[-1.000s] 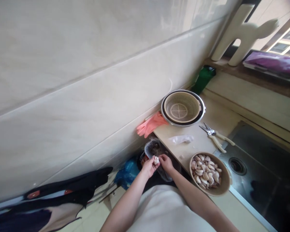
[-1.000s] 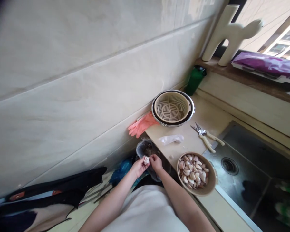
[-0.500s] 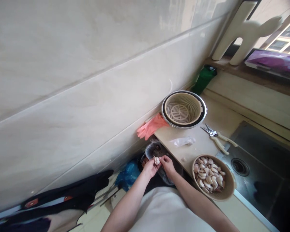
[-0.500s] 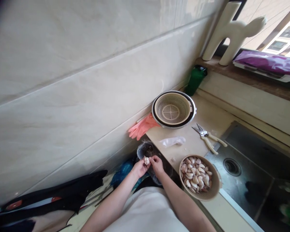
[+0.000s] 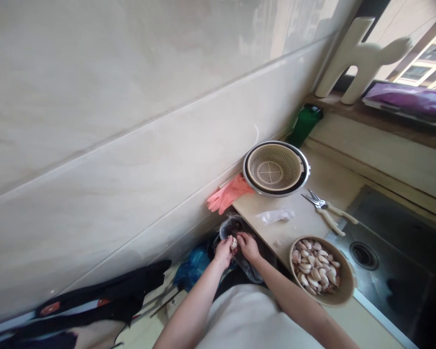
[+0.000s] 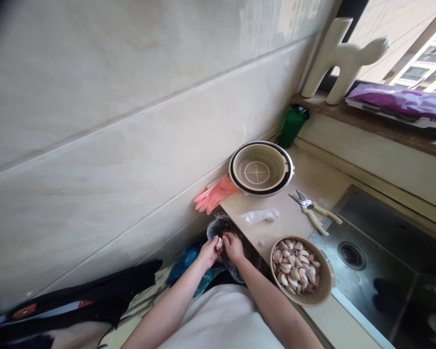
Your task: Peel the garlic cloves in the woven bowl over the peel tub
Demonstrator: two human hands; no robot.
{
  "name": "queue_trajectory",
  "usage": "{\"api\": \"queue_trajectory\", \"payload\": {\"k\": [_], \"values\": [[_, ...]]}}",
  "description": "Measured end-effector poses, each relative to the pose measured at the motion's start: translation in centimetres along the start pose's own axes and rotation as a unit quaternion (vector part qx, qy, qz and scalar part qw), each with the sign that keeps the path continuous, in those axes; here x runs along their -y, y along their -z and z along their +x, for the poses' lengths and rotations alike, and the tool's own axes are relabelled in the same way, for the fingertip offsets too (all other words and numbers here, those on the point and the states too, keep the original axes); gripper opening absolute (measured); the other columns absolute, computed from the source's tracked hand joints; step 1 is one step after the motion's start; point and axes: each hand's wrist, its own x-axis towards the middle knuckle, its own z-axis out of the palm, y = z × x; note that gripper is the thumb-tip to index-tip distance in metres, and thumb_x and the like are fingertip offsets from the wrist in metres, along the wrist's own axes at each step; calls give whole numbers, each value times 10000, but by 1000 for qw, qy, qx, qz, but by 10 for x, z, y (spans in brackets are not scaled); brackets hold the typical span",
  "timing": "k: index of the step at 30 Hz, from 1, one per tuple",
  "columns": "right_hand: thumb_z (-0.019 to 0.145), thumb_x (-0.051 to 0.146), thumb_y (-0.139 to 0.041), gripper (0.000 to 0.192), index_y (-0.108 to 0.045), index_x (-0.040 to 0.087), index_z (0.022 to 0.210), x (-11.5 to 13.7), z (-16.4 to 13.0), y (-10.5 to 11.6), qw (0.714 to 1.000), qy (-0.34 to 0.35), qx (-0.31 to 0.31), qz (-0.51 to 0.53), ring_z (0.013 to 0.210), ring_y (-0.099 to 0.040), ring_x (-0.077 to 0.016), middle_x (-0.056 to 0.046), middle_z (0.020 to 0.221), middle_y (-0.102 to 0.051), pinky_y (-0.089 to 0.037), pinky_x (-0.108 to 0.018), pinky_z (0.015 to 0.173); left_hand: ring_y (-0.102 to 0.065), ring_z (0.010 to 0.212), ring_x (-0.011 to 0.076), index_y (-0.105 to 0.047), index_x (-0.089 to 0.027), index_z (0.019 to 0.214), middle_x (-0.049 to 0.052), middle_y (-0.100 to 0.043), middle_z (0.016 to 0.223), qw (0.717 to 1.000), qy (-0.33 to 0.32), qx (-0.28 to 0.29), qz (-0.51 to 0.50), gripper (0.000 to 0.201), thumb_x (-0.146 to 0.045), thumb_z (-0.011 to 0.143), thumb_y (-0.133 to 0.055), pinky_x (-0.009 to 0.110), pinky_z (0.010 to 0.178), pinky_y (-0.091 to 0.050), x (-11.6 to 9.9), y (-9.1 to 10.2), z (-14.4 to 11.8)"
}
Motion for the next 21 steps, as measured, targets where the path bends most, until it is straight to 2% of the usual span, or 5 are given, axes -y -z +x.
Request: {"api": "queue_trajectory", "payload": {"k": [7, 10, 14, 18, 21], "values": [[845, 300, -550, 139, -642, 200, 869, 25, -12, 29, 988, 117, 91, -35, 772, -588, -177, -40, 826, -651, -458, -283, 722, -363, 367, 28, -482, -182, 710, -92, -440, 468, 995, -16, 57, 81, 401, -490, 659, -735, 137, 353, -125, -12, -11, -19], [863, 300, -541, 122, -607, 208, 911, 41, -20, 43, 980, 156, 108, -52, 779, -574, -162, -28, 845, -641, -434, -260, 722, -332, 363, 25, -463, -189, 716, -99, -410, 473, 990, -3, 102, 99, 435, -547, 658, -703, 146, 365, -87, -24, -16, -38], [911, 305, -451, 159, -577, 214, 881, 66, -38, 63, 968, 196, 125, -91, 699, -535, -137, -14, 792, -610, -390, -227, 650, -311, 358, 21, -437, -197, 696, -105, -392, 480, 983, 6, 136, 126, 416, -498, 643, -719, 153, 370, -72, -32, -24, -67], [915, 260, -376, 202, -547, 198, 827, 82, -59, 84, 963, 203, 91, -150, 631, -475, -137, -22, 736, -562, -344, -239, 586, -316, 354, 16, -382, -202, 641, -113, -361, 475, 979, -11, 137, 151, 400, -453, 662, -693, 143, 370, -86, -27, -43, -95], [922, 288, -350, 227, -501, 202, 775, 82, -71, 102, 982, 164, 32, -87, 600, -448, -134, -5, 683, -518, -339, -241, 568, -333, 347, 19, -412, -194, 630, -101, -394, 463, 971, -8, 162, 175, 355, -417, 673, -685, 145, 364, -86, -22, -67, -114]]}}
